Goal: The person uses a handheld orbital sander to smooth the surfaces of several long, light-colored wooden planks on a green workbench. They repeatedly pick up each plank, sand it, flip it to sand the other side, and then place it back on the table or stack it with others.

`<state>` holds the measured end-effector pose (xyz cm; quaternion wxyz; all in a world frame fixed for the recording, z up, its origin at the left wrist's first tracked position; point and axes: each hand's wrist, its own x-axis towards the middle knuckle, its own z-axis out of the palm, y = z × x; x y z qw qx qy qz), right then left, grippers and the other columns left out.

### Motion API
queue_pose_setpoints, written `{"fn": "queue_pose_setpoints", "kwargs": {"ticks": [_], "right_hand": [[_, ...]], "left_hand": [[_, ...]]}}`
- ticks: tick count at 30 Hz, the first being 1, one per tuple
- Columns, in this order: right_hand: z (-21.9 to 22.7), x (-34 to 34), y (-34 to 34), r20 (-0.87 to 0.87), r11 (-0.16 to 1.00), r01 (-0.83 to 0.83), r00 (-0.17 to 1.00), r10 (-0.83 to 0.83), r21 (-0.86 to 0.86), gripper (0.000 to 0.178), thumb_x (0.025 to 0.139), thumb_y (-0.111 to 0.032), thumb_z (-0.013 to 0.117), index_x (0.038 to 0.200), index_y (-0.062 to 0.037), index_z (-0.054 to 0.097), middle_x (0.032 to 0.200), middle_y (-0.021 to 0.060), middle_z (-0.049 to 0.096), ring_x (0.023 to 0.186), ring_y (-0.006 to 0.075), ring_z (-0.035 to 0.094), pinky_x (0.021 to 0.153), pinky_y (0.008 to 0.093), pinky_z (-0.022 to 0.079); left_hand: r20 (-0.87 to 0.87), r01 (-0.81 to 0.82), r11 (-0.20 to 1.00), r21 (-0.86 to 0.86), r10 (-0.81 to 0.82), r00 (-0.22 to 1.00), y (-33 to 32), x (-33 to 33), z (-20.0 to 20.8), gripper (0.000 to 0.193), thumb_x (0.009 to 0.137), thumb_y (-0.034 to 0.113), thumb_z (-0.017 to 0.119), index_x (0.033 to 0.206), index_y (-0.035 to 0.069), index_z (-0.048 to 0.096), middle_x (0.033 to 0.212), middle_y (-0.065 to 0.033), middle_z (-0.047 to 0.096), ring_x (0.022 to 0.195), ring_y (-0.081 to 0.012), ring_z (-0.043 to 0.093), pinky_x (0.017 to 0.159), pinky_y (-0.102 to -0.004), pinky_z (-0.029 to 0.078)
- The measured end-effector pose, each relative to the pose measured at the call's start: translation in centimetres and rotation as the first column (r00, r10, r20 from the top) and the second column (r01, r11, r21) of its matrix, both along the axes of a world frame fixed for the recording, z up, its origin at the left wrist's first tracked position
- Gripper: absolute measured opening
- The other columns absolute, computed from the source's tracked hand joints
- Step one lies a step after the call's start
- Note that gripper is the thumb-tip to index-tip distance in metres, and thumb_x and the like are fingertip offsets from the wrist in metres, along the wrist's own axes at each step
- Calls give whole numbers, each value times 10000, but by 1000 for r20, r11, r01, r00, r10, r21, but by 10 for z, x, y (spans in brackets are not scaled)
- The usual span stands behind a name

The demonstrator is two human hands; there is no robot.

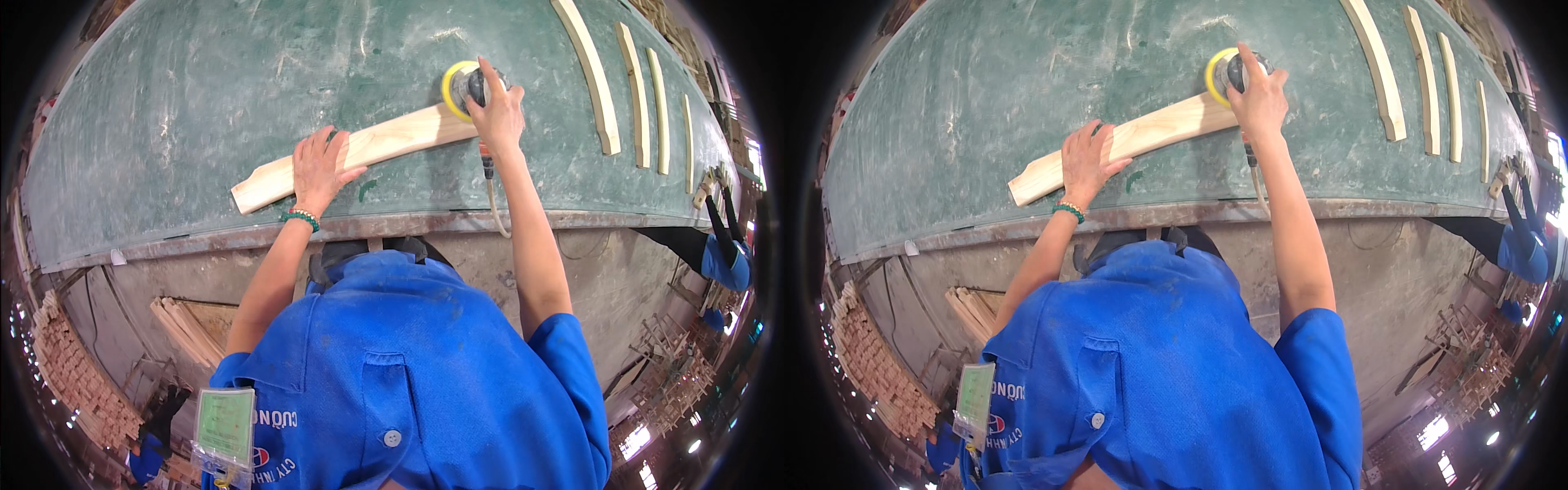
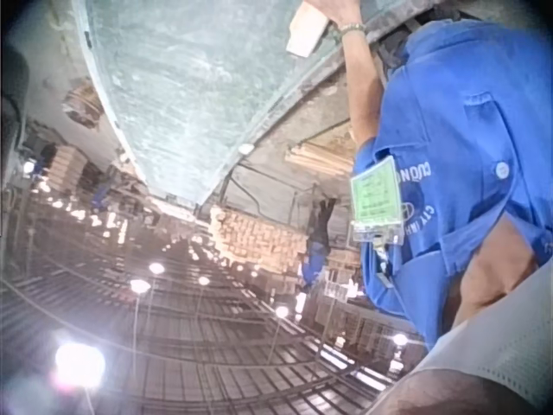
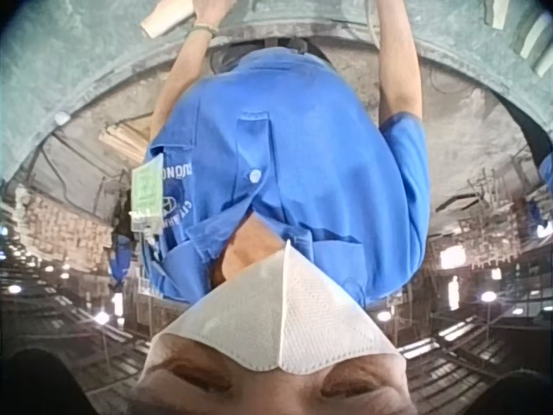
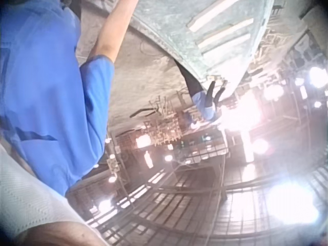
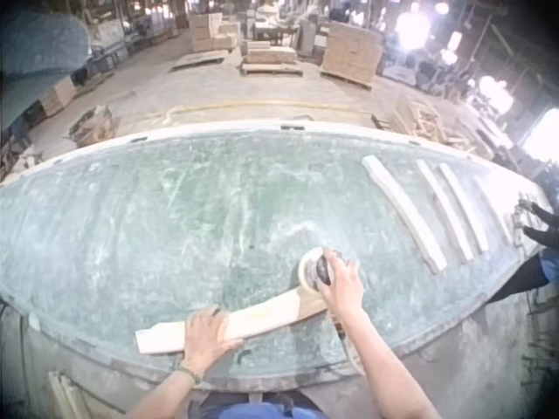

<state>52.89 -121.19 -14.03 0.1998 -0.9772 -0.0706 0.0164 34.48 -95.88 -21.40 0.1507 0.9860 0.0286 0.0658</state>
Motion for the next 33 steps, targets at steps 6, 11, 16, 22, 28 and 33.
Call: {"fn": "queue_pose_setpoints", "kwargs": {"ticks": [6, 11, 16, 22, 28, 33], "right_hand": [[-4, -16, -1, 5, 996, -89, 996, 89, 8, 765, 763, -216, 757, 1427, -414, 433, 1084, 217, 484, 867, 392, 642, 763, 446, 557], [-2, -6, -3, 29, 1000, -19, 999, 18, 22, 784, 739, -206, 776, 1420, -409, 444, 1083, 211, 482, 866, 402, 642, 758, 455, 560], [-5, -16, -6, 9, 995, -95, 995, 95, 24, 785, 745, -195, 766, 1424, -410, 435, 1087, 215, 491, 876, 401, 640, 778, 465, 560], [4, 5, -21, -44, 996, 83, 996, -84, -21, 751, 787, -269, 751, 1440, -412, 408, 1106, 227, 494, 885, 408, 650, 791, 452, 559], [2, -107, 17, -192, 982, -180, 963, 188, 59, 879, 711, -134, 790, 1438, -432, 394, 1165, 206, 432, 877, 402, 664, 745, 465, 586], [24, -124, 17, -314, 971, -230, 919, 239, 66, 856, 717, -101, 783, 1426, -414, 421, 1150, 194, 434, 897, 401, 663, 777, 455, 587]], "left_hand": [[11, -2, 1000, 10, 2, 1000, 1, -7, -3, 708, 707, 509, 782, 1280, 164, 549, 1321, -77, 518, 1219, -286, 484, 1043, -453, 361], [33, -1, 1000, 30, 0, 999, -1, -2, 3, 715, 700, 534, 774, 1266, 159, 551, 1274, -78, 531, 1194, -272, 500, 1037, -452, 369], [9, -5, 1000, 20, 5, 1000, -1, -2, 2, 710, 704, 501, 789, 1281, 159, 554, 1315, -89, 531, 1214, -287, 492, 1050, -448, 360], [18, 6, 1000, 0, -6, 1000, -4, 1, 5, 711, 686, 460, 819, 1270, 152, 555, 1315, -92, 537, 1223, -288, 490, 1057, -448, 354], [3, -2, 1000, -3, 2, 1000, -5, 0, 4, 746, 667, 406, 846, 1287, 136, 531, 1344, -89, 511, 1228, -296, 482, 1055, -446, 356], [-7, 3, 1000, 18, -3, 1000, -4, -1, 0, 775, 654, 389, 856, 1301, 133, 514, 1363, -85, 487, 1233, -293, 474, 1055, -444, 353]]}}
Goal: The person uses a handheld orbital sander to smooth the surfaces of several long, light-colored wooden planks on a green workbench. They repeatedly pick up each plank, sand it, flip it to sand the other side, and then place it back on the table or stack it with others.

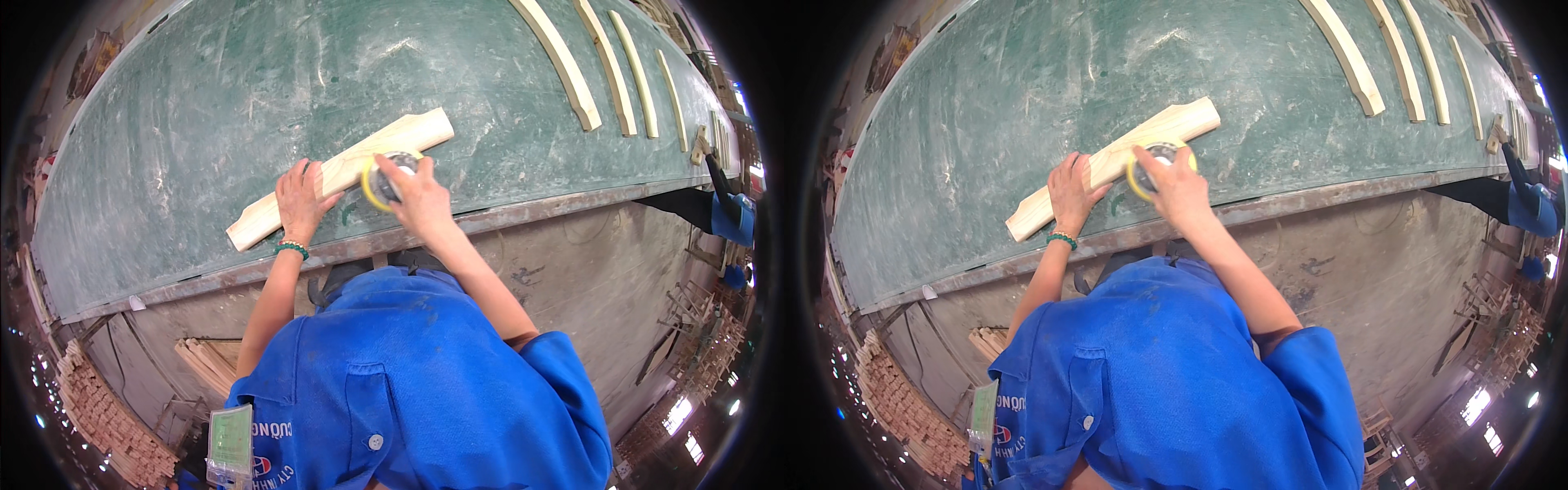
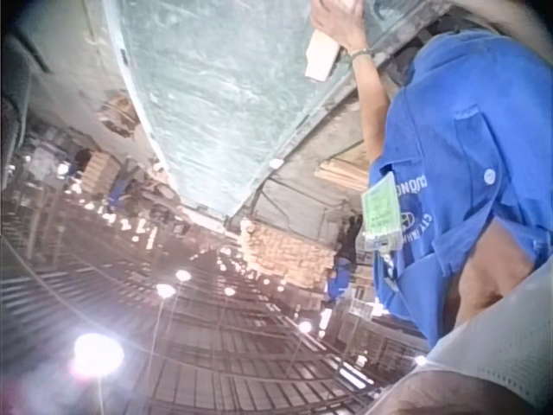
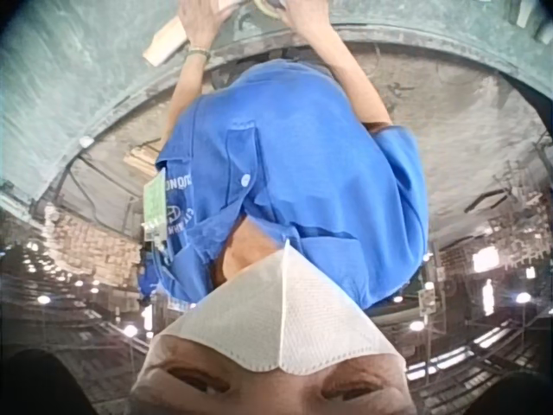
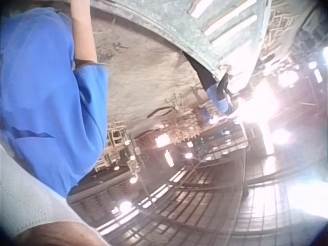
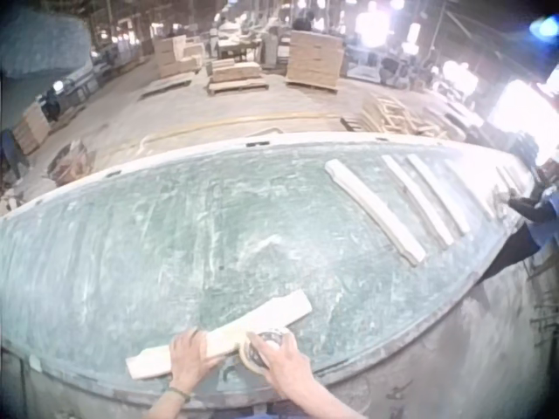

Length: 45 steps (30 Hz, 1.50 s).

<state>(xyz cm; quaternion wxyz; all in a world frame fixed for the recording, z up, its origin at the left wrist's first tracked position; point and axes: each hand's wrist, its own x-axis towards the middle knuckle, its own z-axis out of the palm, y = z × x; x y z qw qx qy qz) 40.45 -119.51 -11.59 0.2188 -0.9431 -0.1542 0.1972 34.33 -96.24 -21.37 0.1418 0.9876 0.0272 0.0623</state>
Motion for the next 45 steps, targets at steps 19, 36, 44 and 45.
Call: {"fn": "queue_pose_setpoints", "kwargs": {"ticks": [19, 36, 44, 45], "right_hand": [[2, -2, -15, -7, 997, -76, 997, 77, 29, 849, 720, -86, 787, 1424, -397, 428, 1136, 209, 433, 869, 406, 670, 743, 462, 593], [-25, 98, -24, 311, 993, 109, 944, -115, 37, 829, 738, -159, 784, 1432, -421, 413, 1077, 201, 476, 886, 399, 652, 749, 452, 569], [-22, 114, -25, 316, 984, 177, 932, -178, 31, 804, 754, -192, 778, 1431, -434, 418, 1062, 190, 479, 879, 402, 647, 753, 452, 564], [-24, 107, -23, 302, 986, 164, 939, -163, 23, 821, 739, -168, 785, 1427, -431, 421, 1069, 191, 478, 896, 401, 648, 757, 450, 566]], "left_hand": [[0, -11, 1000, 21, 11, 1000, -1, 1, 0, 766, 654, 384, 859, 1298, 145, 521, 1346, -74, 499, 1223, -289, 479, 1050, -437, 360], [43, -12, 999, 49, 10, 999, -1, 1, 2, 726, 658, 475, 826, 1247, 154, 546, 1281, -83, 534, 1191, -273, 500, 1036, -445, 373], [35, -8, 999, 53, 6, 999, -3, 3, 5, 736, 661, 492, 821, 1253, 152, 543, 1266, -78, 535, 1182, -265, 503, 1042, -440, 369], [28, -14, 999, 48, 13, 1000, -2, 3, 5, 738, 660, 491, 821, 1253, 152, 543, 1265, -78, 536, 1182, -264, 502, 1042, -440, 370]]}}
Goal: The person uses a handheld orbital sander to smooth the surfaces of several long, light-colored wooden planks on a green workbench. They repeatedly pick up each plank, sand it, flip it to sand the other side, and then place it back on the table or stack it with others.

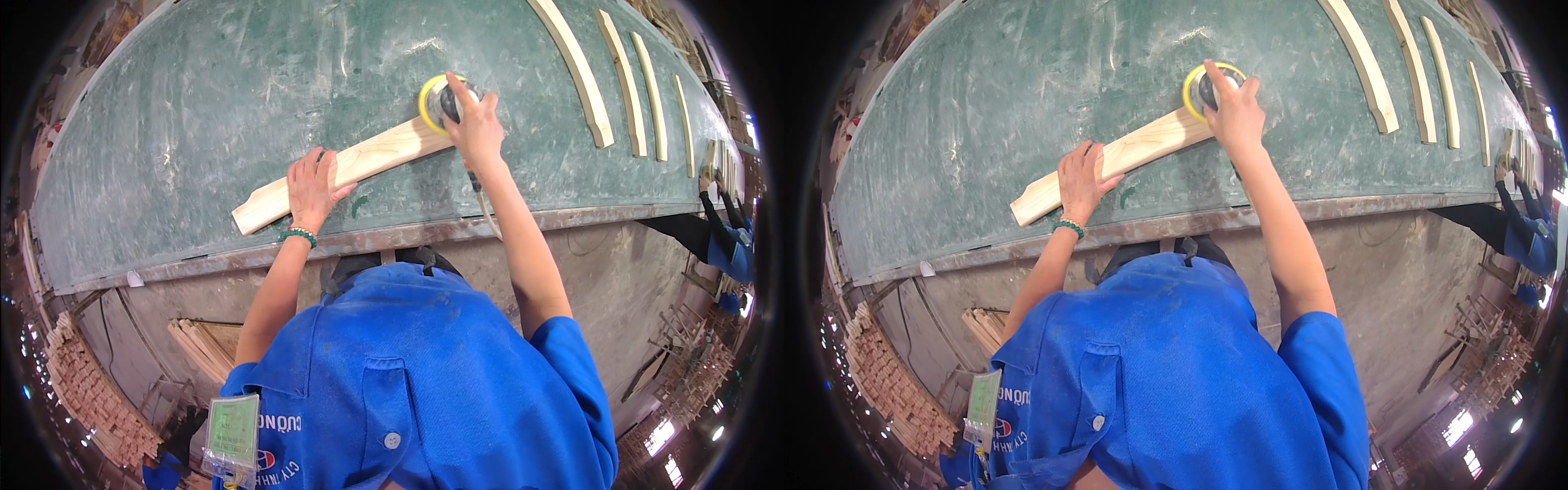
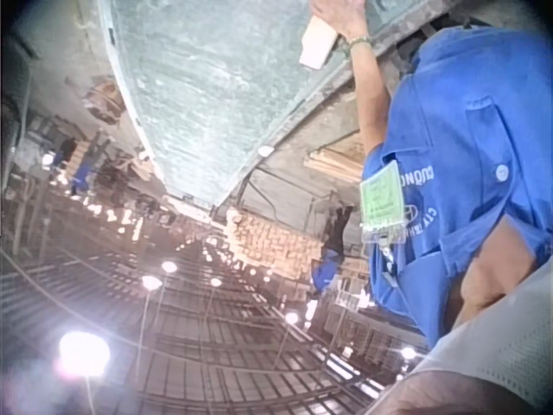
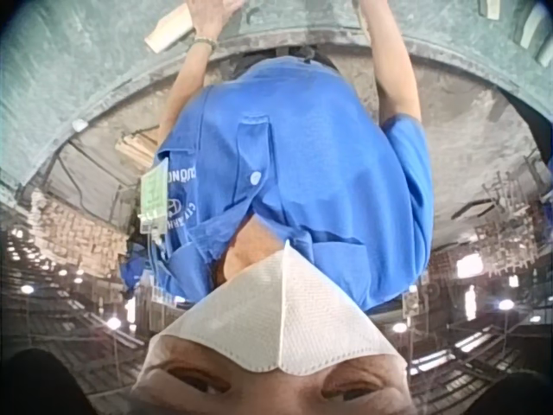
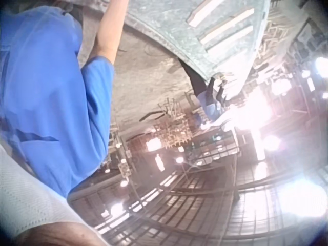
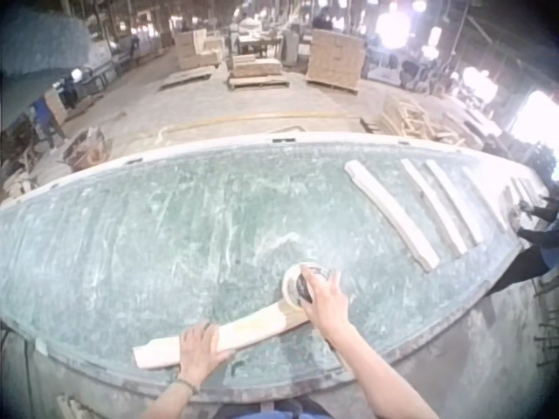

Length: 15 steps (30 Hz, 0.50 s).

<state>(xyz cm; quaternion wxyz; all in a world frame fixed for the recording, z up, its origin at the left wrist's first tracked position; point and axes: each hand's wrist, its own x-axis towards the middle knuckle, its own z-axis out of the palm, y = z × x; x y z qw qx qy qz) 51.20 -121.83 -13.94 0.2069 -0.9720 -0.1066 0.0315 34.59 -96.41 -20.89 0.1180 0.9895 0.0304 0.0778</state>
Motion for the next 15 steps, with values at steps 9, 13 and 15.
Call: {"fn": "queue_pose_setpoints", "kwargs": {"ticks": [9, 13, 15], "right_hand": [[0, 22, 4, 21, 1000, 27, 999, -27, -11, 725, 799, -289, 755, 1428, -426, 421, 1061, 212, 509, 904, 408, 640, 768, 452, 560], [-6, 10, 31, -84, 997, 54, 995, -59, -58, 766, 796, -277, 753, 1437, -459, 376, 1109, 219, 489, 889, 389, 658, 767, 454, 567], [-8, -16, 56, -168, 999, -14, 986, 6, -52, 778, 785, -267, 747, 1433, -476, 368, 1156, 220, 462, 859, 368, 679, 724, 437, 581]], "left_hand": [[22, 8, 1000, -4, -7, 1000, -1, 2, 1, 732, 662, 473, 825, 1251, 139, 547, 1278, -80, 542, 1187, -277, 504, 1035, -440, 373], [1, 13, 1000, -13, -13, 1000, -2, 0, 2, 738, 679, 457, 820, 1277, 129, 538, 1326, -88, 532, 1200, -301, 499, 1028, -439, 378], [-12, 12, 1000, -17, -12, 1000, -2, 2, 2, 744, 682, 459, 816, 1284, 126, 535, 1330, -90, 530, 1206, -300, 497, 1034, -439, 372]]}}
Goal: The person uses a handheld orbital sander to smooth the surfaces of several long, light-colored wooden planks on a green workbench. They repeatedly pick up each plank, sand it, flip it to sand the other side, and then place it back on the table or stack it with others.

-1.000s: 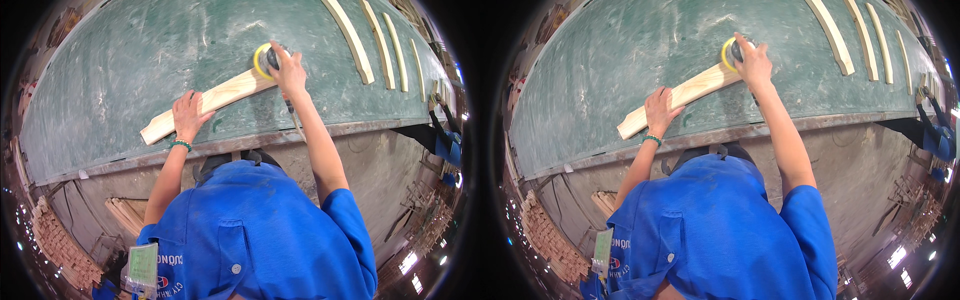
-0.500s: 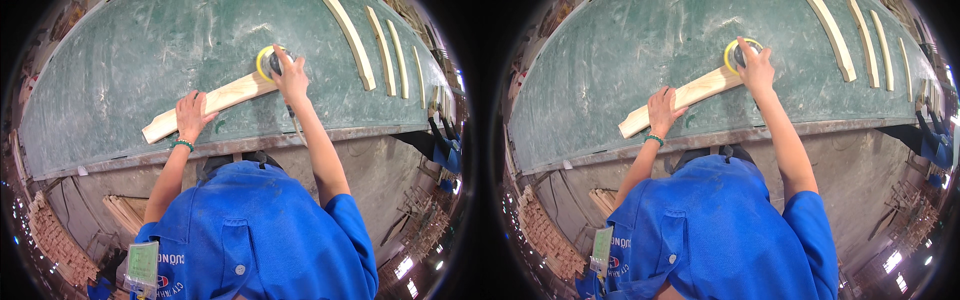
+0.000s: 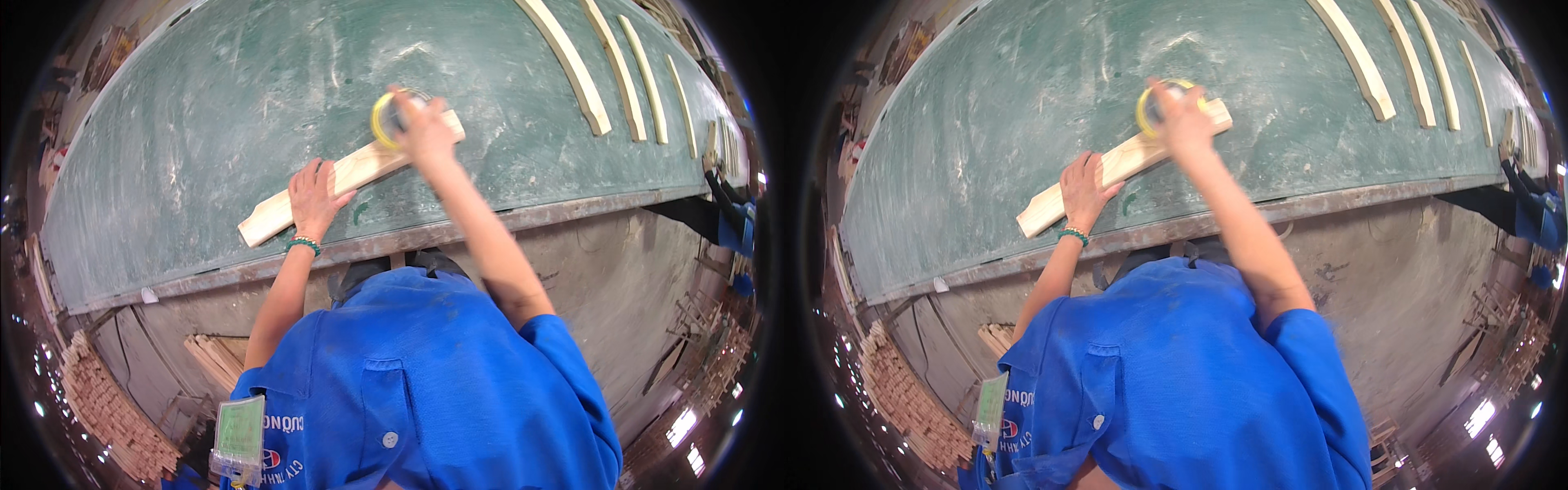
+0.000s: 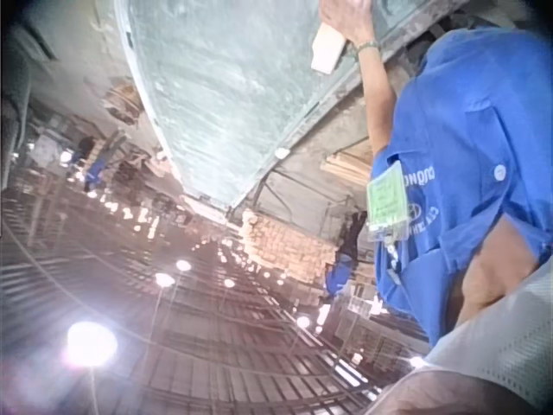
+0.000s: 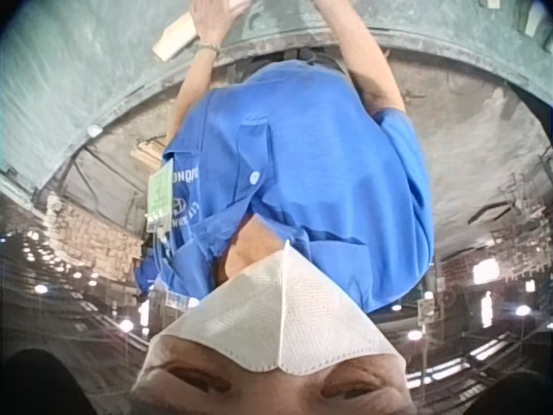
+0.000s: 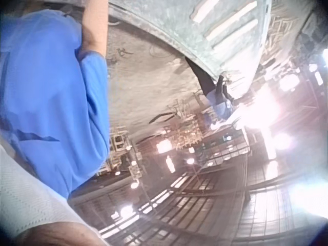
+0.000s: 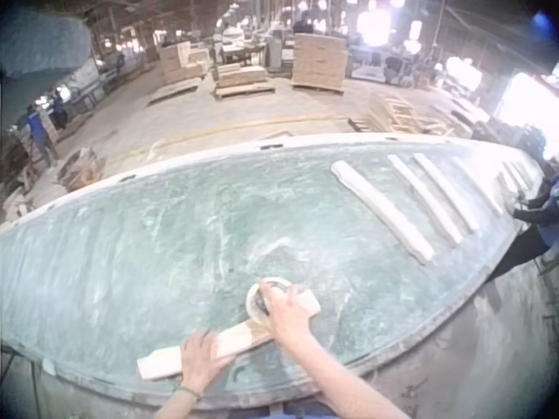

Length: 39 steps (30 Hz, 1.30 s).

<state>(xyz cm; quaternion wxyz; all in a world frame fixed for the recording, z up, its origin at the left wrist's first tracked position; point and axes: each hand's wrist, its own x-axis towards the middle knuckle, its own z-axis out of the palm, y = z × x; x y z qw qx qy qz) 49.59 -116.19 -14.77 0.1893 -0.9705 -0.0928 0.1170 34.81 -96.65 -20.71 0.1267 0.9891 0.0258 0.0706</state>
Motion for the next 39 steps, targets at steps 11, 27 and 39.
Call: {"fn": "queue_pose_setpoints", "kwargs": {"ticks": [11, 27, 39], "right_hand": [[9, -4, -3, 39, 992, -88, 996, 85, 85, 718, 806, -242, 732, 1428, -411, 415, 1140, 222, 471, 861, 382, 677, 747, 430, 589], [8, -17, -5, 111, 995, -69, 992, 60, 75, 772, 762, -180, 767, 1418, -408, 430, 1117, 216, 486, 860, 386, 670, 743, 445, 568], [7, 4, -28, 130, 992, -118, 985, 111, 46, 784, 769, -191, 761, 1434, -418, 414, 1117, 226, 493, 870, 392, 669, 777, 455, 566]], "left_hand": [[-21, -3, 1000, -13, 3, 1000, 1, -4, -1, 739, 713, 473, 788, 1291, 95, 526, 1323, -104, 534, 1215, -310, 494, 1037, -441, 354], [-20, -13, 1000, 5, 13, 1000, 5, -6, -2, 769, 706, 532, 774, 1305, 124, 515, 1335, -82, 514, 1227, -279, 485, 1028, -436, 366], [-171, 42, 991, -129, -64, 983, 47, -18, 12, 751, 681, 396, 821, 1307, 108, 522, 1301, -113, 540, 1198, -309, 509, 993, -437, 406]]}}
